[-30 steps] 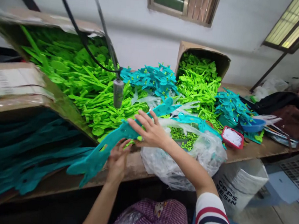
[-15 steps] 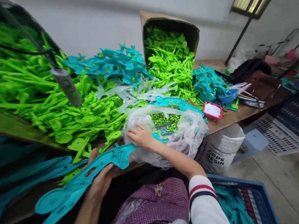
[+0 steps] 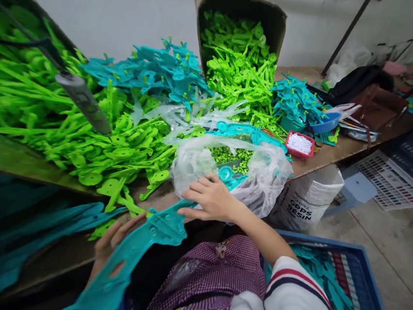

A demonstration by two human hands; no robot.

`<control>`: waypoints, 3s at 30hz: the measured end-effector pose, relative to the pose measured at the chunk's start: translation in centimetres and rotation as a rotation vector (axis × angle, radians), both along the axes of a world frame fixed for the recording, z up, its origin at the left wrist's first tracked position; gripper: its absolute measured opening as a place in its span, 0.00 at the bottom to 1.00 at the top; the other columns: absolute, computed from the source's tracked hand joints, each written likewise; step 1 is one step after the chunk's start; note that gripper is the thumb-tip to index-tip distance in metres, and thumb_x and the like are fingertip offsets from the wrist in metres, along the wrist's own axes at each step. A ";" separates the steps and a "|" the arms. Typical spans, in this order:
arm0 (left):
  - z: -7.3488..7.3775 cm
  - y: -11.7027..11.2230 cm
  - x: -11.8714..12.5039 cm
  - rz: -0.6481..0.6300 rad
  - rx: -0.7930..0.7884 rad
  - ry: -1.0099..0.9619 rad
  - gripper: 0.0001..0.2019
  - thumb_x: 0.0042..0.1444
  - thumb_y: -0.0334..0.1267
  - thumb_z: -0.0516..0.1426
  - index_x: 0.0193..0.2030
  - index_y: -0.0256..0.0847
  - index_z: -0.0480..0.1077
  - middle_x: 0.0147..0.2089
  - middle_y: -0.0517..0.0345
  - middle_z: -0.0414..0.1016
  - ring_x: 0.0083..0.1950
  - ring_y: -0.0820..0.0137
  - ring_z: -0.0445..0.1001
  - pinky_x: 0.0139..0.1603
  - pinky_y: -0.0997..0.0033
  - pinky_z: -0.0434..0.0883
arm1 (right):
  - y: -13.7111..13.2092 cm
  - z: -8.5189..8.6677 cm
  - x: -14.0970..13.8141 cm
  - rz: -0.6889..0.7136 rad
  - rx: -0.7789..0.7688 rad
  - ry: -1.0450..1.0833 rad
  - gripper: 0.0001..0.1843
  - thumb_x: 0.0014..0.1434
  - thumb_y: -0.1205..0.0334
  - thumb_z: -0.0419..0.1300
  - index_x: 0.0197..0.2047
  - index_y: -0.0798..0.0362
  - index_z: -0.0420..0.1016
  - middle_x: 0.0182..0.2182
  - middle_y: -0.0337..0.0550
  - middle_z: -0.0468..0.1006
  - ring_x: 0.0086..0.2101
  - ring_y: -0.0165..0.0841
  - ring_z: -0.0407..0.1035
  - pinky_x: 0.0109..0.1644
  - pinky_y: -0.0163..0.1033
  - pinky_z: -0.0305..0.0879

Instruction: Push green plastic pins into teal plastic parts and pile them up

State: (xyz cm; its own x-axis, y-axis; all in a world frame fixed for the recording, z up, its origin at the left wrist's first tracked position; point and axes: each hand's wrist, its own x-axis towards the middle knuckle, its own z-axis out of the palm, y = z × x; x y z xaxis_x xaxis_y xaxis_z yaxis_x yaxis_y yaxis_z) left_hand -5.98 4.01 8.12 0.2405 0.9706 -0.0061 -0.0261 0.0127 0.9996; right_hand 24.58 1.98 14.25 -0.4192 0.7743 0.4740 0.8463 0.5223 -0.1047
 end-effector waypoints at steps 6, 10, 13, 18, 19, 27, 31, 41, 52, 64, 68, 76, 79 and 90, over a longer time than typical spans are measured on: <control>-3.2 0.6 -3.3 -0.551 -0.589 0.014 0.43 0.41 0.69 0.62 0.59 0.44 0.72 0.54 0.36 0.76 0.53 0.42 0.76 0.49 0.43 0.75 | 2.1 -0.4 2.5 0.076 -0.064 -0.181 0.22 0.68 0.42 0.50 0.35 0.51 0.73 0.31 0.43 0.73 0.37 0.36 0.65 0.52 0.47 0.54; -4.8 -2.2 0.2 -0.366 -0.422 0.204 0.29 0.41 0.52 0.70 0.50 0.42 0.75 0.48 0.48 0.80 0.49 0.53 0.78 0.48 0.56 0.76 | 3.4 -1.5 1.0 0.161 -0.067 -0.161 0.19 0.68 0.46 0.51 0.45 0.50 0.75 0.40 0.45 0.76 0.46 0.38 0.67 0.59 0.47 0.55; -5.7 -3.3 2.4 -0.237 -0.462 0.161 0.24 0.47 0.53 0.67 0.46 0.39 0.74 0.39 0.54 0.79 0.37 0.62 0.77 0.37 0.66 0.75 | 2.4 -3.4 2.8 -0.061 0.019 0.102 0.16 0.69 0.51 0.51 0.54 0.46 0.72 0.49 0.47 0.75 0.52 0.38 0.66 0.60 0.48 0.57; -5.9 -3.6 3.5 -0.201 -0.483 0.052 0.23 0.51 0.52 0.65 0.48 0.39 0.71 0.45 0.50 0.80 0.43 0.61 0.79 0.42 0.66 0.75 | 0.9 -9.0 10.3 -0.806 -0.157 0.236 0.13 0.68 0.59 0.51 0.41 0.55 0.75 0.38 0.53 0.75 0.40 0.40 0.67 0.46 0.44 0.63; -5.7 -3.6 3.7 -0.207 -0.494 0.016 0.24 0.52 0.52 0.65 0.50 0.39 0.70 0.47 0.48 0.80 0.45 0.59 0.79 0.44 0.64 0.76 | 1.0 -9.9 11.2 -0.860 -0.219 0.178 0.12 0.67 0.60 0.52 0.40 0.56 0.75 0.37 0.54 0.75 0.39 0.40 0.67 0.45 0.44 0.62; -4.1 -3.6 2.4 -0.153 -0.560 -0.075 0.25 0.54 0.50 0.63 0.55 0.43 0.62 0.48 0.47 0.79 0.43 0.58 0.80 0.39 0.60 0.78 | 0.4 -8.7 9.4 -0.829 -0.263 0.405 0.15 0.67 0.55 0.52 0.48 0.55 0.74 0.40 0.50 0.79 0.39 0.39 0.71 0.46 0.43 0.65; -4.8 -5.5 -0.8 -0.281 -0.642 0.009 0.24 0.56 0.50 0.62 0.54 0.43 0.64 0.47 0.48 0.79 0.42 0.60 0.80 0.42 0.62 0.77 | 0.3 -6.6 6.0 -0.463 -0.222 0.629 0.16 0.69 0.53 0.51 0.51 0.51 0.75 0.41 0.46 0.78 0.39 0.35 0.72 0.46 0.40 0.67; -5.3 -4.7 -2.7 -0.336 -0.714 0.174 0.32 0.50 0.57 0.64 0.58 0.44 0.63 0.40 0.53 0.80 0.37 0.59 0.79 0.34 0.67 0.74 | 0.8 -9.7 5.6 -0.211 -0.333 0.427 0.11 0.69 0.62 0.52 0.48 0.52 0.74 0.41 0.47 0.76 0.43 0.36 0.70 0.50 0.40 0.65; -5.0 -4.7 -3.0 -0.393 -0.704 0.188 0.31 0.56 0.54 0.61 0.61 0.45 0.57 0.43 0.53 0.80 0.37 0.62 0.78 0.33 0.68 0.74 | 0.7 -10.4 6.9 -0.119 -0.396 0.308 0.11 0.69 0.66 0.52 0.49 0.53 0.74 0.42 0.47 0.76 0.43 0.34 0.71 0.49 0.38 0.67; -5.6 -3.8 -2.9 -0.415 -0.731 0.173 0.28 0.54 0.54 0.62 0.56 0.44 0.61 0.43 0.51 0.79 0.39 0.60 0.79 0.34 0.66 0.75 | 0.9 -13.1 5.7 -0.169 -0.438 0.052 0.13 0.68 0.68 0.52 0.51 0.52 0.75 0.43 0.48 0.77 0.44 0.36 0.72 0.47 0.38 0.67; -4.9 -4.5 -3.1 -0.431 -0.694 0.172 0.26 0.55 0.53 0.62 0.56 0.43 0.63 0.44 0.51 0.79 0.40 0.60 0.79 0.35 0.67 0.74 | -0.4 -11.9 5.6 -0.163 -0.417 0.186 0.16 0.68 0.64 0.53 0.56 0.52 0.73 0.49 0.49 0.76 0.47 0.36 0.72 0.51 0.39 0.68; -2.8 -6.4 -5.1 -0.346 -0.654 0.177 0.22 0.58 0.50 0.60 0.56 0.45 0.64 0.51 0.51 0.78 0.48 0.58 0.78 0.48 0.61 0.76 | -0.2 -10.4 9.4 -0.549 -0.392 0.203 0.14 0.68 0.62 0.53 0.51 0.52 0.76 0.45 0.50 0.77 0.46 0.39 0.71 0.52 0.42 0.66; -1.4 -6.0 -3.8 -0.294 -0.575 0.160 0.21 0.58 0.50 0.61 0.54 0.45 0.65 0.51 0.50 0.78 0.48 0.57 0.79 0.46 0.61 0.77 | 0.9 -11.5 9.8 -0.566 -0.509 0.044 0.12 0.64 0.63 0.57 0.50 0.53 0.77 0.46 0.51 0.77 0.47 0.40 0.71 0.52 0.42 0.63; 1.0 1.2 11.0 0.068 -0.194 -0.420 0.19 0.55 0.42 0.64 0.51 0.50 0.65 0.46 0.58 0.76 0.43 0.67 0.78 0.41 0.66 0.77 | 0.4 -11.4 9.9 -0.500 -0.345 0.804 0.17 0.65 0.56 0.56 0.53 0.54 0.73 0.36 0.45 0.79 0.33 0.33 0.73 0.40 0.39 0.70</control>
